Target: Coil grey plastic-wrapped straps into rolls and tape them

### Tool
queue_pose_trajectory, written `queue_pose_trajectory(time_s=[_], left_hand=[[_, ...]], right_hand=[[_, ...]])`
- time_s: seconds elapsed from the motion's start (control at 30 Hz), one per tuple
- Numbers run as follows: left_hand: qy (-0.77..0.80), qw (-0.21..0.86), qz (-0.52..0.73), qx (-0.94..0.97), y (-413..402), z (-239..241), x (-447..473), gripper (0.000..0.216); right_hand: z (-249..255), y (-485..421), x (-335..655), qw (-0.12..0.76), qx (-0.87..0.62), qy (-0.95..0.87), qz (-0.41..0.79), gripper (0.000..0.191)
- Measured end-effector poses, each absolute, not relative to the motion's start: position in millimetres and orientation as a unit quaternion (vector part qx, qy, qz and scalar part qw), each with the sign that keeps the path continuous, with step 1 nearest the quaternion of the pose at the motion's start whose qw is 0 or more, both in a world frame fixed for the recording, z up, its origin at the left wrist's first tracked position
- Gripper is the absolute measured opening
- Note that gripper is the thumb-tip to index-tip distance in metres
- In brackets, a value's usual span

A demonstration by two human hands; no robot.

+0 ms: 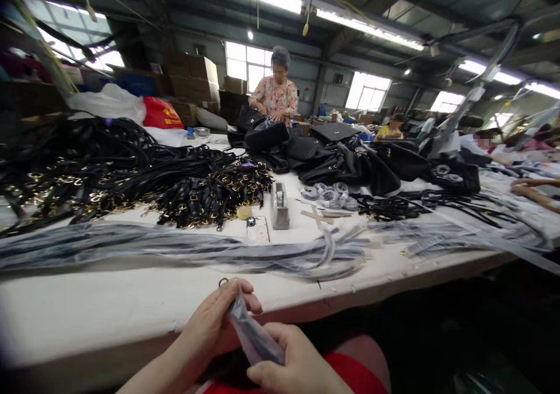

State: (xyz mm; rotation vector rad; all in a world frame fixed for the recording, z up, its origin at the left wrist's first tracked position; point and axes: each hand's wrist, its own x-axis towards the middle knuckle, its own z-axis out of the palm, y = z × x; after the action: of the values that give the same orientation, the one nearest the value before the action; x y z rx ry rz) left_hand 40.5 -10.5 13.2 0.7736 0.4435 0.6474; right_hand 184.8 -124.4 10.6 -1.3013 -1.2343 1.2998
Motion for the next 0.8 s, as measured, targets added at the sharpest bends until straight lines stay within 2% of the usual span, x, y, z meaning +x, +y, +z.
queue_pose_trajectory(time_s=[0.13,0.33,0.5,0.67,0.8], left_hand=[[0.189,0.843,0.321,0.389,-17.1,17.9,42.2,0.045],[0.136,0.83,0.312,0.441,-20.9,25.1,42.9,0.047],[0.136,0.83,0.28,0.463,-25.3,22.1,43.9,0.05],[0.126,0.742,0.282,0.595,-23.7,23.3,42.1,0.058],[0.094,0.647,0.282,0.702,-24.4,22.4,39.5,0.058]], right_hand=[[10.8,-125.9,177.8,0.432,-0.579,-0.49,0.488,0.045],[5.3,-123.3,176.2,0.451,-0.597,-0.443,0.493,0.064],[10.4,-123.8,167.4,0.477,-0.602,-0.413,0.489,0.067],[14.1,-118.6,166.0,0.533,-0.569,-0.433,0.452,0.05],[17.2,-113.2,163.0,0.564,-0.556,-0.388,0.471,0.048]])
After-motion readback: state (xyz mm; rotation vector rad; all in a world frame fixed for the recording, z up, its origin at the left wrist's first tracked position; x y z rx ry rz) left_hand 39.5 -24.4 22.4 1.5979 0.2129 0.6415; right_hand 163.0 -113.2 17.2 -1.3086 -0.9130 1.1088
